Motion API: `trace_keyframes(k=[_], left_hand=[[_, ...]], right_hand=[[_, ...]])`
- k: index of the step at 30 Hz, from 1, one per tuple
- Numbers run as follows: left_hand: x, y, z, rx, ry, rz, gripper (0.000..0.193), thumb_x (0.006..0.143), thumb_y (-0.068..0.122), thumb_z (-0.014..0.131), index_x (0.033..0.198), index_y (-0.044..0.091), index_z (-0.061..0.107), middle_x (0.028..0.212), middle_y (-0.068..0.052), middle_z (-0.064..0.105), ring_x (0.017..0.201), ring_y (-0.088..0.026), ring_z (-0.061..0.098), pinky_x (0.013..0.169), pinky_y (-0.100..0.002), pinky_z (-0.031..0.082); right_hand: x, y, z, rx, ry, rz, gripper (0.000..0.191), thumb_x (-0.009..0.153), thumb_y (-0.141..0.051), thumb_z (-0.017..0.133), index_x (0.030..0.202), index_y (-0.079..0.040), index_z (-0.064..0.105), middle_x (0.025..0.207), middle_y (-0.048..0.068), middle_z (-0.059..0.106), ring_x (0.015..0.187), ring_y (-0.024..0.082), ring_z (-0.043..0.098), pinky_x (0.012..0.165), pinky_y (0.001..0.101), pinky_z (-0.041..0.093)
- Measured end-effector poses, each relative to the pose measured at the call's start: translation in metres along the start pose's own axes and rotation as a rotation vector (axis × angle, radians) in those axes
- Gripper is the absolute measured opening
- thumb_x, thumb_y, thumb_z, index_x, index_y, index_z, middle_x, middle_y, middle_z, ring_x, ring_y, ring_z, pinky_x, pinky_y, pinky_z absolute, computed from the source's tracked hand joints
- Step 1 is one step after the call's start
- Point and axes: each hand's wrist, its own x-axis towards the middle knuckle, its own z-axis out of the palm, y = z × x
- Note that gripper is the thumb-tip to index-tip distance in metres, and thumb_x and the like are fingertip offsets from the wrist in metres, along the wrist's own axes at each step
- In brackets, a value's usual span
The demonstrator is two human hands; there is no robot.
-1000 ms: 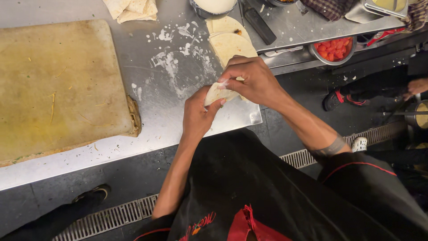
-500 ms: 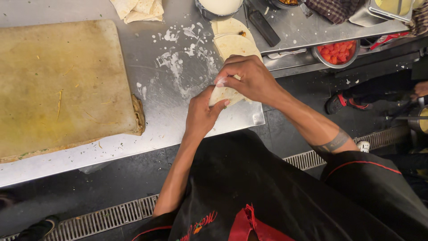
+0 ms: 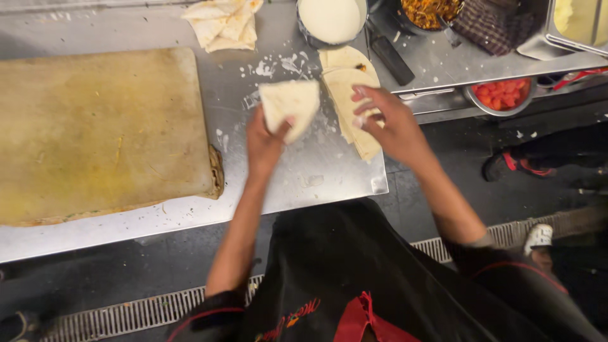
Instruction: The person wipes the steel prep counter with a cloth, then spoons cooked filling from a bowl onto halved tortillas laid on the counter and folds the tortilla halves over the filling, repeating for successive tortilla halves and setting finished folded wraps aside.
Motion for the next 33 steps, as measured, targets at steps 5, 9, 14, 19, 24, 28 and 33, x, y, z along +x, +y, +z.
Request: trace_keyframes(k=[5,9,14,19,24,28,33], left_hand=[[0.148,-0.010,-0.053,0.161,0.048,0.066,0.032,0.098,0.018,0.077,0.120,0.000,0.062,0.102,-0.007,0.075,0.077,-0.013,0.071,0.051,-0.026,0.057],[0.247,-0.004,-0.078,0.064,-0.017,-0.307,0.041,0.099,0.019,0.074,0.130,-0.006,0.067,0.096,-0.007,0.076,0.068,-0.015,0.072,0.049,-0.029,0.052],[0.237,-0.004,-0.090,0.200,0.064,-0.242,0.080,0.104,0.023,0.075,0.158,-0.004,0.022,0.098,-0.013,0.076,0.066,-0.016,0.071,0.054,-0.029,0.057],[0.134,0.003,-0.082,0.220,0.052,-0.104,0.075,0.105,0.016,0.069,0.162,0.000,0.024,0.104,-0.010,0.065,0.075,-0.011,0.066,0.056,-0.025,0.050],[0.019,0.022,-0.058,0.087,0.048,-0.044,0.069,0.106,0.012,0.065,0.162,0.000,0.028,0.114,-0.011,0.067,0.084,-0.014,0.067,0.067,-0.024,0.052],[-0.035,0.032,-0.041,0.024,0.194,-0.130,0.065,0.102,0.014,0.066,0.156,-0.001,0.032,0.118,-0.014,0.068,0.088,-0.016,0.070,0.070,-0.025,0.052],[-0.066,0.031,-0.043,-0.008,0.258,-0.175,0.060,0.103,0.017,0.064,0.152,-0.002,0.035,0.117,-0.013,0.069,0.091,-0.015,0.069,0.072,-0.025,0.052]], right_hand=[[-0.032,0.018,0.009,0.038,0.117,0.053,0.060,0.089,0.002,0.070,0.145,-0.008,0.050,0.134,0.013,0.062,0.106,0.019,0.069,0.081,0.0302,0.058],[-0.047,0.024,0.006,0.124,0.162,0.161,0.064,0.089,0.000,0.070,0.148,-0.007,0.047,0.134,0.012,0.060,0.104,0.019,0.068,0.079,0.0298,0.057],[-0.055,0.041,-0.010,0.112,0.247,0.219,0.061,0.090,-0.001,0.070,0.147,-0.007,0.050,0.132,0.012,0.060,0.106,0.019,0.068,0.080,0.0299,0.054],[-0.044,0.071,-0.026,0.012,0.300,0.194,0.058,0.090,-0.008,0.071,0.144,-0.006,0.050,0.133,0.014,0.059,0.116,0.023,0.065,0.085,0.0325,0.058],[0.005,0.102,-0.017,-0.307,0.203,0.117,0.064,0.087,-0.015,0.079,0.141,0.002,0.051,0.130,0.023,0.057,0.120,0.041,0.056,0.098,0.0468,0.050],[0.035,0.120,-0.004,-0.585,0.237,0.045,0.066,0.077,-0.016,0.084,0.133,0.003,0.056,0.121,0.025,0.059,0.111,0.045,0.057,0.097,0.0509,0.048],[0.036,0.113,0.006,-0.386,0.219,0.201,0.058,0.072,-0.016,0.086,0.120,0.003,0.059,0.107,0.023,0.063,0.099,0.041,0.063,0.087,0.0470,0.050]])
